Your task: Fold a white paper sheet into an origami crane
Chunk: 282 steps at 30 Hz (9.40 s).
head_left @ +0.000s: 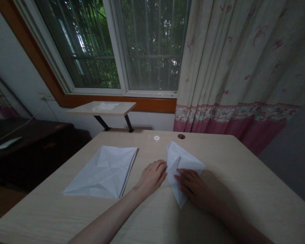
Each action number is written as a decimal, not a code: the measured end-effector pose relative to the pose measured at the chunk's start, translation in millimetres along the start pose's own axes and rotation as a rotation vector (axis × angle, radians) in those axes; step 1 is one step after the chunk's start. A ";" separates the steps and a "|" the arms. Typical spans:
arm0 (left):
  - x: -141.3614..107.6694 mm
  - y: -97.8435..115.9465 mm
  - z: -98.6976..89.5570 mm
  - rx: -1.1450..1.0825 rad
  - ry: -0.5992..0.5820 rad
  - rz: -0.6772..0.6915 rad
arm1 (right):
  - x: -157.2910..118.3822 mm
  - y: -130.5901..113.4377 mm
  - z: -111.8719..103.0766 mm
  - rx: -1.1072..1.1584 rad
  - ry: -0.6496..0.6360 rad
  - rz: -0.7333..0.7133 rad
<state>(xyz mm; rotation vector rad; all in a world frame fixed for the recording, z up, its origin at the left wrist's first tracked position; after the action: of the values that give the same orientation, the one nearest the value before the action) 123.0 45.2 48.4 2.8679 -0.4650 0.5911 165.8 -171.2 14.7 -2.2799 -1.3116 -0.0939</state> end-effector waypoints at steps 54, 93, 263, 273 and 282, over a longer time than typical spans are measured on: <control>2.2 2.4 -3.0 0.021 -0.121 0.006 | -1.4 8.2 9.1 -0.156 -0.028 0.006; -4.8 26.1 4.3 -0.054 -0.253 0.093 | -1.7 8.8 10.4 -0.147 0.030 -0.029; -2.9 4.4 5.3 -0.073 -0.087 0.011 | -2.0 3.7 -22.3 -0.245 0.559 0.014; -1.0 5.9 1.6 -0.138 -0.101 0.028 | 1.3 2.5 -29.7 -0.298 0.825 -0.012; -2.0 5.4 2.2 -0.197 -0.070 0.079 | -1.5 -12.2 -33.5 -0.351 0.782 0.001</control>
<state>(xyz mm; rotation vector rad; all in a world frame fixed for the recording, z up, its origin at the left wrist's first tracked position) 120.2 40.2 46.2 2.6997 -0.6131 0.4322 161.2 -182.7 48.1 -2.1360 -0.9073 -1.1625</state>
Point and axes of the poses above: each hand's wrist, its own x-axis towards the middle knuckle, its own z-axis out of the palm, y = z × x, the point moved 3 cm from there along x, towards the middle knuckle, and after that the axes turned 7 degrees about x, right-handed, at the moved point
